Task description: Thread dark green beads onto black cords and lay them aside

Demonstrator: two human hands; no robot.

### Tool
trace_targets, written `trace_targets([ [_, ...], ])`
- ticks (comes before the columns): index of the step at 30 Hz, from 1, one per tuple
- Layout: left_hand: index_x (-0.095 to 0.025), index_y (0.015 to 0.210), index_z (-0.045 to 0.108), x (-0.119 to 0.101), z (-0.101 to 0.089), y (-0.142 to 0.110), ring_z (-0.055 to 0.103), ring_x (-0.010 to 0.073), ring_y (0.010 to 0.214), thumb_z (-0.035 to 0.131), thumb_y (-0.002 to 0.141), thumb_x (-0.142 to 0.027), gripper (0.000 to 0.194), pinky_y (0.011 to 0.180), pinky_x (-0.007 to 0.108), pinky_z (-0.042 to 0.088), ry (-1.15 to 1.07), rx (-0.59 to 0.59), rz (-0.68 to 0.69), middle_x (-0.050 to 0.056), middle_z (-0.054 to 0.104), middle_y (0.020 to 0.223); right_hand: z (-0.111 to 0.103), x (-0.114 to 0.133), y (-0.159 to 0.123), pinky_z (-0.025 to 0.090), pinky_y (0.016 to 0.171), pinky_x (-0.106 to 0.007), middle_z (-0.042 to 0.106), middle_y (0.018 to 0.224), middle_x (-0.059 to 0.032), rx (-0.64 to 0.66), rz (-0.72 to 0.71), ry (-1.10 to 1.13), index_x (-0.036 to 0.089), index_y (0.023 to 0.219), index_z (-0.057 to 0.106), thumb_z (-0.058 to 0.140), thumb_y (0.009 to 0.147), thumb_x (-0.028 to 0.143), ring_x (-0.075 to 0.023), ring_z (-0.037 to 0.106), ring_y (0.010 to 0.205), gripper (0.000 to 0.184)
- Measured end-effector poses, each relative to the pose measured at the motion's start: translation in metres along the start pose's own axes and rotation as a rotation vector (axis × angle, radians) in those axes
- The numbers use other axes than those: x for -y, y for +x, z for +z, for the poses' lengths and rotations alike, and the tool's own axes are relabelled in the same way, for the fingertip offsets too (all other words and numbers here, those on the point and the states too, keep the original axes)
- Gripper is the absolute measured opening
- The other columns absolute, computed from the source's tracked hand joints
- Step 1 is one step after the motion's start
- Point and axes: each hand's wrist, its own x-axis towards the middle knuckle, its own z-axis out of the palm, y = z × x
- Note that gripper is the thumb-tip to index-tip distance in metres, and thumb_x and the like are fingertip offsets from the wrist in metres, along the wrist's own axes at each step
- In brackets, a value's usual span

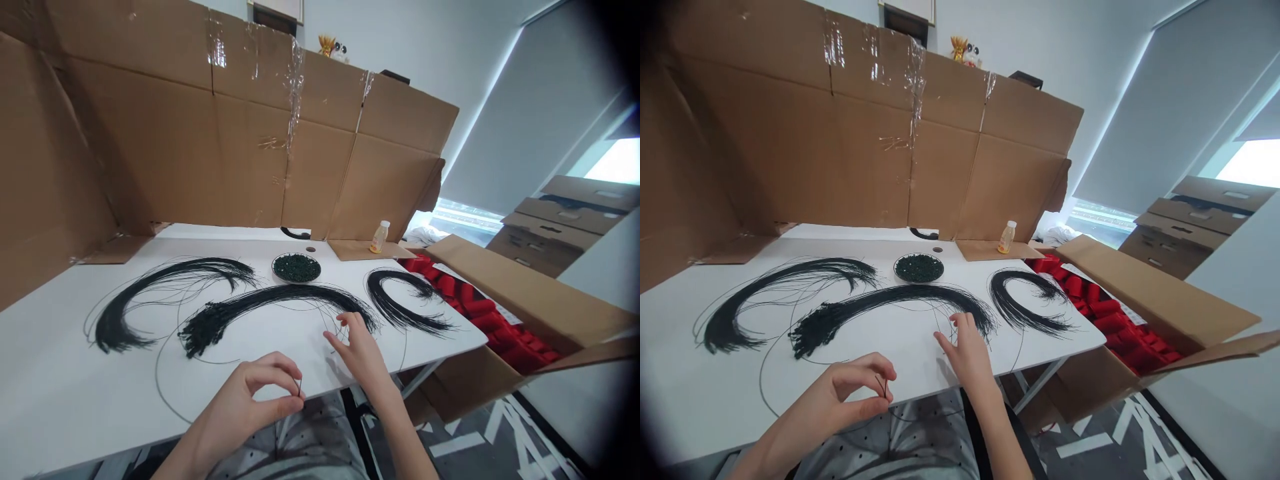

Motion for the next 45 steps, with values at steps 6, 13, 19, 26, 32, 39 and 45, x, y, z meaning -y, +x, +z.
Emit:
trace_targets([
  [6,-0.025,0.069,0.083,-0.002,-0.011,-0.006,0.063,0.0206,0.086,0.084,0.075,-0.031,0.009,0.092,0.033,0.048,-0.048,-0.054,0.031,0.006,0.069,0.091,-0.042,-0.028,0.072,0.061,0.078,-0.036,0.071,0.107,-0.0060,0.134,0.052,-0.173,0.014,0.112,0.068,0.063,0.103,0.035,-0.0187,0.070,0.088,0.023],
  [13,-0.026,0.061,0.083,-0.001,-0.023,-0.004,0.062,0.0231,0.083,0.089,0.070,-0.035,0.014,0.078,0.033,0.053,-0.113,-0.170,0.117,0.008,0.070,0.079,-0.079,-0.051,0.137,0.059,0.092,-0.046,0.065,0.130,-0.0108,0.005,0.127,-0.286,0.017,0.129,0.063,0.065,0.101,0.032,-0.0252,0.067,0.110,0.031],
  [19,-0.027,0.057,0.081,-0.003,-0.030,-0.005,0.061,0.0229,0.080,0.093,0.063,-0.037,0.016,0.072,0.031,0.054,-0.146,-0.282,0.161,0.007,0.069,0.071,-0.063,-0.053,0.138,0.060,0.090,-0.045,0.066,0.127,-0.0103,-0.056,0.028,-0.106,0.017,0.127,0.064,0.065,0.102,0.033,-0.0244,0.068,0.107,0.030],
  [26,-0.027,0.055,0.079,-0.011,-0.037,-0.015,0.061,0.0231,0.078,0.090,0.066,-0.038,0.019,0.077,0.035,0.055,-0.124,-0.328,0.134,0.006,0.069,0.071,-0.037,-0.027,0.118,0.062,0.078,-0.037,0.070,0.113,-0.0079,0.110,-0.184,0.179,0.015,0.123,0.064,0.063,0.103,0.036,-0.0198,0.071,0.091,0.029],
  [32,-0.028,0.063,0.084,-0.031,-0.038,-0.036,0.064,0.0197,0.070,0.088,0.071,-0.029,0.009,0.078,0.034,0.054,-0.016,-0.147,0.120,0.005,0.072,0.072,0.015,0.006,0.097,0.062,0.084,-0.040,0.070,0.117,-0.0087,0.370,-0.480,0.150,0.015,0.120,0.067,0.063,0.103,0.032,-0.0217,0.071,0.099,0.025],
  [39,-0.035,0.074,0.088,-0.043,-0.026,-0.056,0.063,0.0149,0.064,0.087,0.075,-0.023,0.012,0.069,0.027,0.051,0.156,0.102,0.000,0.004,0.074,0.081,0.077,0.033,0.114,0.056,0.099,-0.049,0.066,0.130,-0.0103,0.518,-0.732,-0.142,0.017,0.121,0.067,0.065,0.101,0.030,-0.0259,0.066,0.115,0.024],
  [45,-0.036,0.079,0.088,-0.043,-0.028,-0.057,0.067,0.0169,0.069,0.086,0.078,-0.025,0.011,0.074,0.029,0.053,0.128,0.114,0.043,0.004,0.075,0.082,0.083,0.043,0.139,0.059,0.092,-0.045,0.067,0.125,-0.0096,0.533,-0.790,-0.236,0.017,0.122,0.066,0.065,0.102,0.031,-0.0241,0.068,0.108,0.025],
])
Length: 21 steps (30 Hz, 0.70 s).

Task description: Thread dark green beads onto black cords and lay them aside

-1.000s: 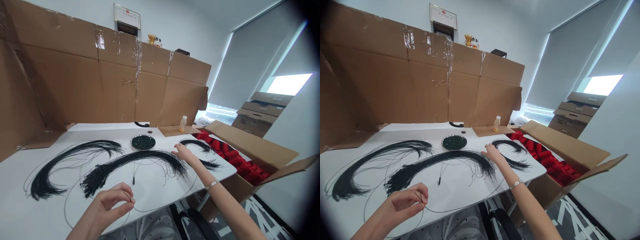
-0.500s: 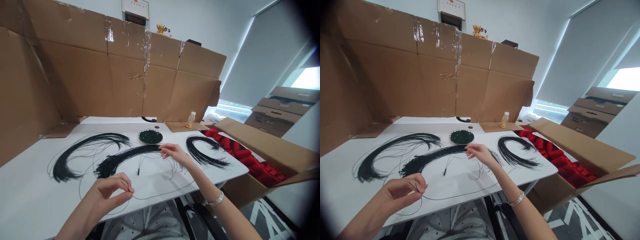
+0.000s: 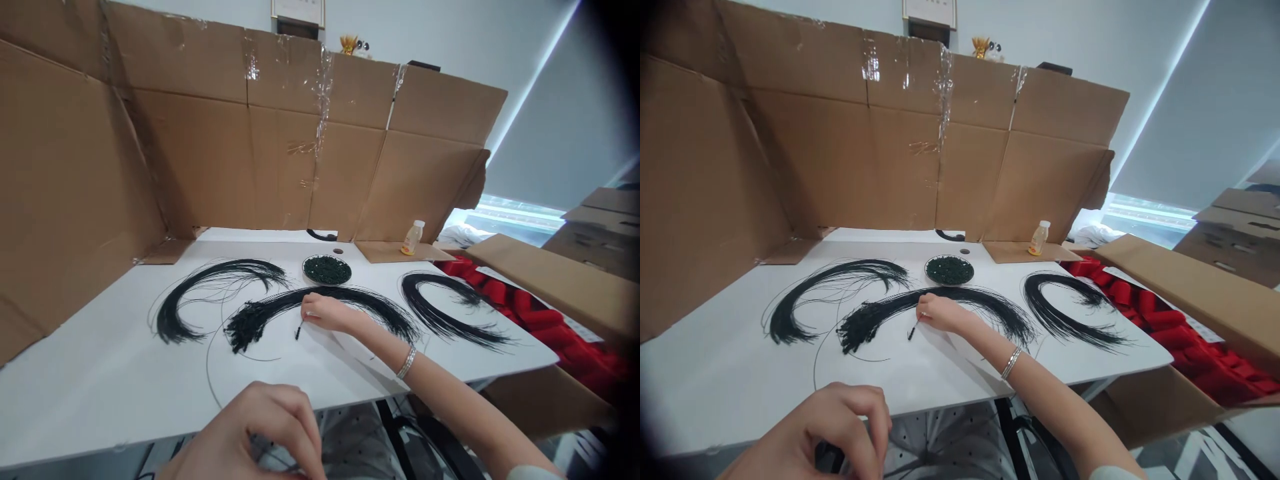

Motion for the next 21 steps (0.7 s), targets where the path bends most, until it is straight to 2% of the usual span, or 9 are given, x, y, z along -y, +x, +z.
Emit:
trace_targets([
  [3,-0.036,0.081,0.088,-0.004,0.002,0.001,0.068,0.0174,0.070,0.084,0.078,-0.018,0.019,0.072,0.027,0.053,-0.029,0.030,0.030,0.004,0.076,0.081,-0.007,0.001,0.018,0.060,0.089,-0.043,0.068,0.122,-0.0092,-0.041,0.016,0.023,0.016,0.122,0.066,0.064,0.102,0.032,-0.0230,0.069,0.104,0.025],
  [5,-0.035,0.081,0.088,-0.005,0.002,0.004,0.069,0.0176,0.070,0.086,0.078,-0.020,0.016,0.071,0.028,0.053,-0.068,0.012,0.041,0.004,0.077,0.080,-0.008,0.004,0.038,0.060,0.088,-0.043,0.068,0.121,-0.0091,-0.082,0.035,0.049,0.016,0.122,0.066,0.064,0.102,0.032,-0.0226,0.069,0.102,0.026],
  [9,-0.030,0.077,0.088,0.002,-0.001,0.010,0.070,0.0188,0.072,0.088,0.076,-0.028,0.002,0.074,0.029,0.053,-0.104,-0.135,0.065,0.004,0.078,0.079,0.003,0.019,0.079,0.059,0.091,-0.044,0.067,0.124,-0.0097,-0.136,0.052,0.106,0.016,0.124,0.065,0.064,0.102,0.032,-0.0236,0.069,0.106,0.027],
  [12,-0.026,0.071,0.084,0.011,-0.007,0.016,0.068,0.0191,0.074,0.085,0.078,-0.026,0.007,0.077,0.030,0.051,-0.093,-0.305,0.059,0.003,0.076,0.076,0.014,0.034,0.091,0.058,0.093,-0.045,0.067,0.125,-0.0096,-0.125,0.041,0.175,0.017,0.122,0.066,0.064,0.102,0.032,-0.0236,0.068,0.107,0.025],
  [14,-0.023,0.066,0.081,0.016,-0.011,0.020,0.065,0.0191,0.076,0.083,0.077,-0.027,0.012,0.077,0.030,0.050,-0.147,-0.478,0.043,0.002,0.073,0.075,0.014,0.045,0.084,0.057,0.096,-0.047,0.067,0.128,-0.0100,-0.139,0.038,0.248,0.018,0.121,0.067,0.065,0.102,0.032,-0.0246,0.067,0.111,0.024],
  [17,-0.022,0.066,0.077,0.019,-0.017,0.024,0.060,0.0184,0.079,0.084,0.075,-0.032,0.015,0.074,0.028,0.047,-0.304,-0.723,0.015,0.001,0.069,0.073,0.001,0.068,0.054,0.055,0.099,-0.047,0.063,0.135,-0.0122,-0.211,0.058,0.420,0.017,0.122,0.066,0.058,0.104,0.034,-0.0260,0.064,0.118,0.026],
  [19,-0.022,0.066,0.076,0.020,-0.020,0.026,0.059,0.0189,0.085,0.085,0.074,-0.035,0.017,0.076,0.027,0.047,-0.366,-0.816,0.031,0.001,0.067,0.078,-0.012,0.090,0.025,0.060,0.089,-0.039,0.066,0.130,-0.0125,-0.217,0.065,0.575,0.019,0.120,0.066,0.037,0.111,0.041,-0.0224,0.066,0.112,0.037],
  [21,-0.021,0.065,0.075,0.022,-0.022,0.028,0.058,0.0211,0.096,0.086,0.073,-0.037,0.020,0.080,0.026,0.048,-0.372,-0.863,0.071,0.003,0.066,0.087,-0.021,0.117,-0.004,0.060,0.091,-0.036,0.071,0.119,-0.0096,-0.181,0.037,0.723,0.020,0.117,0.066,0.024,0.112,0.047,-0.0206,0.068,0.113,0.050],
])
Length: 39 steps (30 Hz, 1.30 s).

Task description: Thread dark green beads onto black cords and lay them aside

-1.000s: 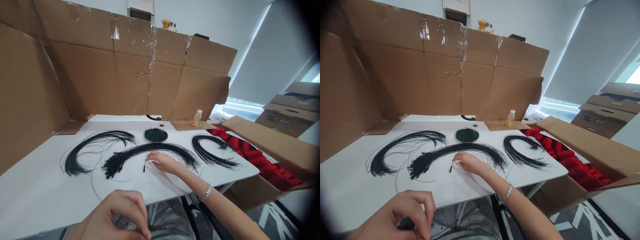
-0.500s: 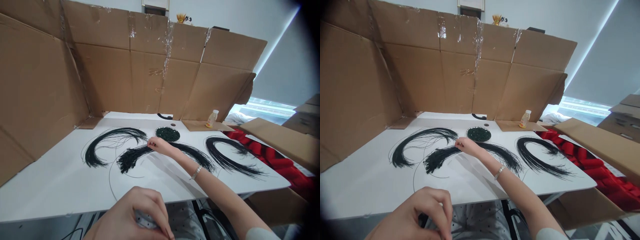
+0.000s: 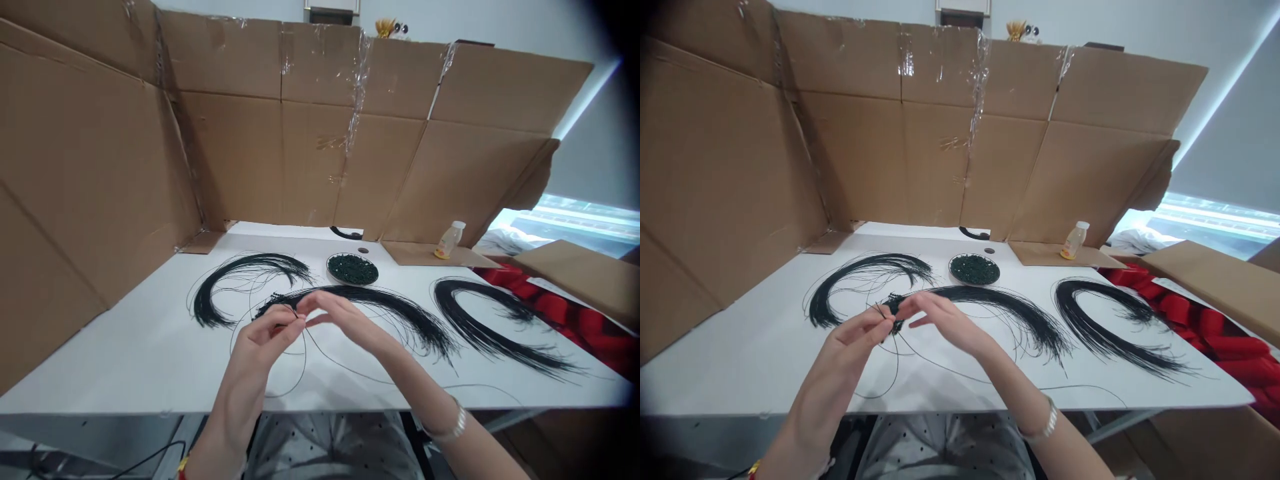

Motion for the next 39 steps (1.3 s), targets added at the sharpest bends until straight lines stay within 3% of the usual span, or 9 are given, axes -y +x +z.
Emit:
trace_targets([
  [2,-0.022,0.064,0.075,0.003,0.000,0.000,0.056,0.0220,0.103,0.086,0.073,-0.038,0.022,0.084,0.026,0.047,-0.007,-0.010,0.033,0.003,0.064,0.093,0.013,0.022,-0.025,0.058,0.095,-0.037,0.072,0.116,-0.0086,0.019,-0.002,0.143,0.020,0.116,0.064,0.029,0.110,0.053,-0.0196,0.071,0.109,0.049],
  [3,-0.022,0.065,0.076,0.004,0.000,-0.001,0.056,0.0217,0.104,0.086,0.073,-0.038,0.021,0.085,0.026,0.047,-0.012,-0.009,0.037,0.003,0.063,0.094,0.022,0.030,-0.035,0.057,0.095,-0.039,0.074,0.108,-0.0083,-0.012,0.021,0.313,0.020,0.113,0.064,0.044,0.106,0.056,-0.0205,0.071,0.104,0.042],
  [6,-0.022,0.064,0.075,0.007,0.001,-0.004,0.056,0.0214,0.102,0.088,0.072,-0.039,0.022,0.084,0.026,0.047,-0.013,0.003,0.038,0.003,0.062,0.092,0.046,0.040,-0.048,0.057,0.078,-0.032,0.070,0.084,-0.0020,-0.189,0.056,0.531,0.020,0.100,0.064,0.072,0.090,0.055,-0.0163,0.068,0.077,0.037],
  [9,-0.021,0.063,0.075,0.007,0.002,-0.007,0.058,0.0219,0.097,0.088,0.071,-0.041,0.026,0.078,0.026,0.049,0.002,0.022,0.041,0.004,0.065,0.091,0.058,0.039,-0.049,0.049,0.060,-0.026,0.062,0.071,0.0013,-0.374,0.051,0.446,0.020,0.085,0.064,0.073,0.090,0.053,-0.0127,0.056,0.062,0.034],
  [14,-0.024,0.083,0.082,0.001,-0.001,-0.007,0.062,0.0186,0.085,0.087,0.074,-0.045,0.024,0.076,0.026,0.051,0.058,-0.072,0.021,0.003,0.075,0.089,0.059,0.034,-0.051,0.047,0.064,-0.026,0.061,0.071,0.0008,-0.479,0.008,0.276,0.020,0.077,0.062,0.067,0.096,0.039,-0.0138,0.056,0.068,0.027],
  [19,-0.025,0.084,0.086,-0.003,-0.006,-0.008,0.066,0.0215,0.089,0.089,0.072,-0.046,0.024,0.079,0.028,0.054,0.102,-0.079,0.036,0.004,0.079,0.090,0.055,0.036,-0.059,0.048,0.062,-0.026,0.067,0.078,-0.0017,-0.458,0.013,0.234,0.020,0.082,0.066,0.064,0.097,0.038,-0.0142,0.058,0.067,0.023],
  [27,-0.022,0.113,0.081,-0.008,-0.003,-0.011,0.074,0.0227,0.090,0.092,0.068,-0.037,0.049,0.095,0.034,0.059,0.149,-0.019,0.036,0.001,0.079,0.072,0.052,0.040,-0.077,0.054,0.068,-0.028,0.073,0.085,-0.0056,-0.494,0.068,0.141,0.020,0.091,0.073,0.059,0.101,0.043,-0.0176,0.065,0.073,0.028],
  [31,-0.022,0.095,0.085,-0.009,0.004,-0.014,0.076,0.0227,0.091,0.090,0.070,-0.033,0.028,0.101,0.033,0.057,0.197,-0.010,0.022,0.002,0.082,0.076,0.052,0.044,-0.085,0.048,0.070,-0.026,0.068,0.086,-0.0038,-0.411,0.041,0.033,0.020,0.091,0.066,0.052,0.106,0.037,-0.0165,0.061,0.078,0.026],
  [39,-0.021,0.106,0.083,-0.008,0.000,-0.011,0.078,0.0233,0.086,0.093,0.067,-0.031,0.041,0.088,0.031,0.063,0.089,0.081,-0.042,0.002,0.082,0.070,0.045,0.050,-0.091,0.039,0.074,-0.028,0.053,0.086,-0.0005,-0.264,0.012,0.099,0.022,0.082,0.052,0.047,0.108,0.032,-0.0160,0.048,0.080,0.028],
])
